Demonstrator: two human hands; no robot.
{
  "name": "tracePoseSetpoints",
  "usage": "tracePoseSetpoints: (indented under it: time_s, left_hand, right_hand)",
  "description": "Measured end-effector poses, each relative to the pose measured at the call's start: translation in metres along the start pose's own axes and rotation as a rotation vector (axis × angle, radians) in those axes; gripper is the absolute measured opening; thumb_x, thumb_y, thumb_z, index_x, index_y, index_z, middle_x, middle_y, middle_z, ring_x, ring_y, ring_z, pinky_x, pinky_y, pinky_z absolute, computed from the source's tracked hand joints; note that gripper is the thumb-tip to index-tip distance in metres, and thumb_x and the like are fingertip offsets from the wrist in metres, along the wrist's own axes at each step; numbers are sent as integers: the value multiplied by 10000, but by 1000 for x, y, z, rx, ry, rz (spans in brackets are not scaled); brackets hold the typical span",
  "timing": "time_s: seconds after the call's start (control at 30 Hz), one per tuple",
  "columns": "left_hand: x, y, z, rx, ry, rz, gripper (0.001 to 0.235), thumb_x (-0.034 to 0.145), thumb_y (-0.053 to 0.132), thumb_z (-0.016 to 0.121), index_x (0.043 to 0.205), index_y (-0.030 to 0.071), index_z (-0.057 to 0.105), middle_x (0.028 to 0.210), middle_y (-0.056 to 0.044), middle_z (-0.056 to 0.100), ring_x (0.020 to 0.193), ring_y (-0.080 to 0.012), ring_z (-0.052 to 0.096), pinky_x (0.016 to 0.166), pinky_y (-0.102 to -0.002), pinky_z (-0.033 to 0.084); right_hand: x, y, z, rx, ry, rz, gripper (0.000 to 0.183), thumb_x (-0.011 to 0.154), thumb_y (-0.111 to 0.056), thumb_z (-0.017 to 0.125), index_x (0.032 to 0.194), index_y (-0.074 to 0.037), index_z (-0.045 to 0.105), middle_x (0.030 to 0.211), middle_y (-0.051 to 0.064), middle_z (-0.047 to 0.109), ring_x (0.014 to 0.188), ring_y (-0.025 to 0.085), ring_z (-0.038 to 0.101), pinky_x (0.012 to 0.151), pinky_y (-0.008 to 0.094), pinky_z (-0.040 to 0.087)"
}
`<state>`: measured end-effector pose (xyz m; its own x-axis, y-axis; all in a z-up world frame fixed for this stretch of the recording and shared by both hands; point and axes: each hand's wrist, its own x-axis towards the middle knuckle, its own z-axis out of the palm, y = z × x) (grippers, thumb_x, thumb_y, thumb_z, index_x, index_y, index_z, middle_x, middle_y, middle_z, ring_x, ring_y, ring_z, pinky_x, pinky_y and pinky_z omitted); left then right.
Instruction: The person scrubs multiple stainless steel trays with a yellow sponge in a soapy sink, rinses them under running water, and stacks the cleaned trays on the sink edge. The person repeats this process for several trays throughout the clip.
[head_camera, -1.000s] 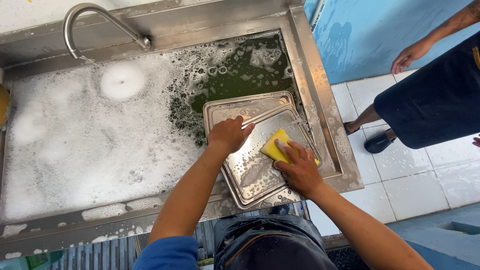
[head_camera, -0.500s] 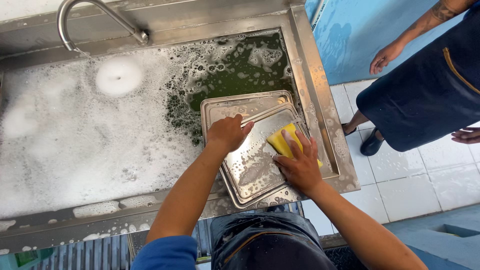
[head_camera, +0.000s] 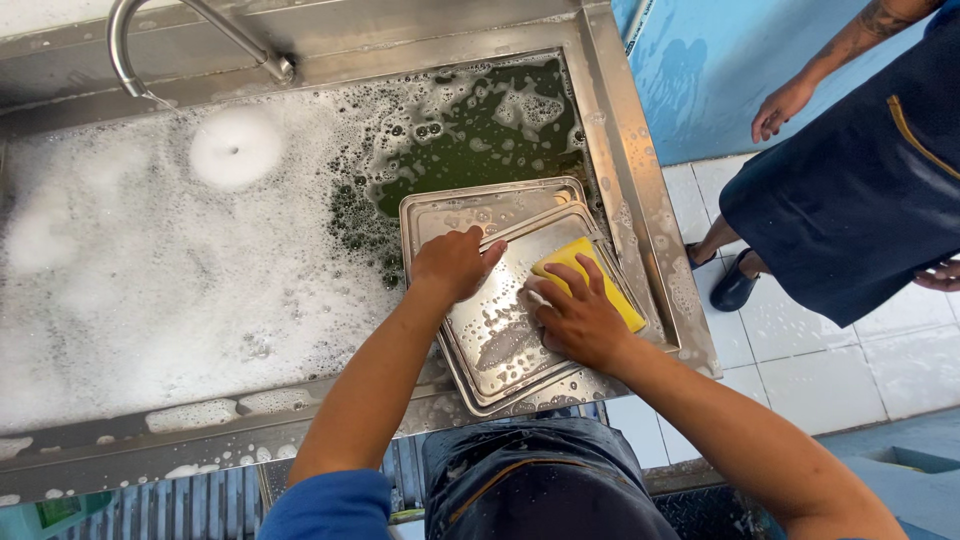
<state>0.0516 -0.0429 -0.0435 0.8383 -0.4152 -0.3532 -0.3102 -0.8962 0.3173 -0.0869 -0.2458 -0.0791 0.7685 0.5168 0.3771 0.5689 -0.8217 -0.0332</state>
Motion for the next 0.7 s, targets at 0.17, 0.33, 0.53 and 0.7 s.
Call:
tracePoseSetpoints:
  time_s: [0.17, 0.33, 0.53, 0.7]
  left_hand:
    - [3, -4, 3, 8, 13, 15, 603, 1018, 609, 388, 1168, 76, 628, 1103, -186, 711, 1053, -384, 687, 913, -501, 535]
    - [5, -4, 5, 10, 3, 8, 603, 1020, 615, 391, 1157, 82, 637, 1103, -183, 713, 1054, -387, 685, 916, -504, 533]
    - [2, -2, 1, 3, -32, -4, 610, 1019, 618, 372, 1156, 81, 628, 1090, -172, 711, 1046, -372, 689, 903, -501, 536]
    - [3, -1, 3, 20, -53, -15, 605, 1032, 607, 352, 1178, 81, 614, 1085, -175, 714, 1049, -368, 691, 906, -499, 540]
  right_hand:
    - [-9, -4, -3, 46, -43, 55, 318, 710, -262, 770, 997, -142, 701, 1350, 54, 521, 1343, 327, 399, 1169, 611, 234]
    - [-17, -1, -6, 87, 34, 80, 336, 689, -266, 770, 1003, -152, 734, 1318, 35, 530, 1335, 317, 405, 1166, 607, 240]
    - [-41, -12, -15, 195, -1, 98, 152, 679, -223, 776, 789, -157, 695, 1293, 72, 534, 1314, 346, 416, 1155, 638, 235]
    - [-62, 13, -58, 251, -180, 133, 225, 652, -268, 786, 864, -229, 721, 1419, 72, 482, 1374, 376, 361, 1145, 650, 213]
